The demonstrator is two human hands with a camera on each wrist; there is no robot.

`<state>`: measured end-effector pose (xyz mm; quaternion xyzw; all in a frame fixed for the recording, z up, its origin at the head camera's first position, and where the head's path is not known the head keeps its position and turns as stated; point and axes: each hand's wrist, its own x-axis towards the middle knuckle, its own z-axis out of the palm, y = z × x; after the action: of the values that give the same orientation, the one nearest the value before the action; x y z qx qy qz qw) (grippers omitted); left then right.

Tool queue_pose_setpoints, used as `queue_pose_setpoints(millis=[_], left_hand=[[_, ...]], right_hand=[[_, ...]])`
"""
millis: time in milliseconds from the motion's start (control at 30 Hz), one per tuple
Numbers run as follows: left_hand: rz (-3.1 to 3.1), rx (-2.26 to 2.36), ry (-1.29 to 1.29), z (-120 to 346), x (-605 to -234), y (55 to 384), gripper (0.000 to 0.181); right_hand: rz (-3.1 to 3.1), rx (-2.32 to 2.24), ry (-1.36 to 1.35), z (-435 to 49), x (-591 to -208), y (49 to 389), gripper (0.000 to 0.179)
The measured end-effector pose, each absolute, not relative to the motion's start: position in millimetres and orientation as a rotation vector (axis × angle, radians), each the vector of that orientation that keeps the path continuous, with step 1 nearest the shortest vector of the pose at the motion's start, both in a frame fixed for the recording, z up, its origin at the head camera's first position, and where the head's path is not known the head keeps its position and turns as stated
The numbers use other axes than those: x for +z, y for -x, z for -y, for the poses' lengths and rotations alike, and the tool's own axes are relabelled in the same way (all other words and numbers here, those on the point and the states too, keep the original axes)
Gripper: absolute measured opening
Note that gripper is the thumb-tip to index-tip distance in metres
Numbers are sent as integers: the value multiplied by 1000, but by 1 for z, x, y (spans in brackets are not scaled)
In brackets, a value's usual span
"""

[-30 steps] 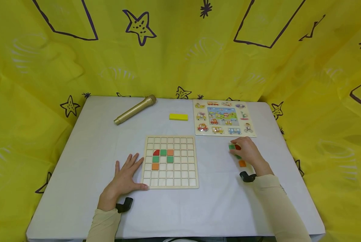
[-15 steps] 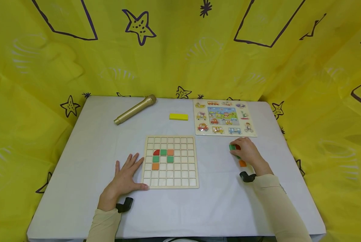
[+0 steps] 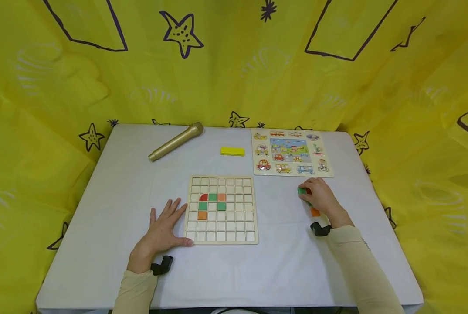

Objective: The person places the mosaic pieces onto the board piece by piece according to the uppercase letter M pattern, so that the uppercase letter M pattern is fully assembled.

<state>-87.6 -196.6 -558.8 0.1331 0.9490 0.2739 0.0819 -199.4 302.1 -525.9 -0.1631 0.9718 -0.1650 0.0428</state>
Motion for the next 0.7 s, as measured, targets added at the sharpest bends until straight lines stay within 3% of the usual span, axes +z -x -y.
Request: queue_pose_setpoints(millis=[700], left_hand=[[-2833,827,-392,195,-557,88,118]], right_hand=[[-3011,-449,473,-299,-530,202,24]])
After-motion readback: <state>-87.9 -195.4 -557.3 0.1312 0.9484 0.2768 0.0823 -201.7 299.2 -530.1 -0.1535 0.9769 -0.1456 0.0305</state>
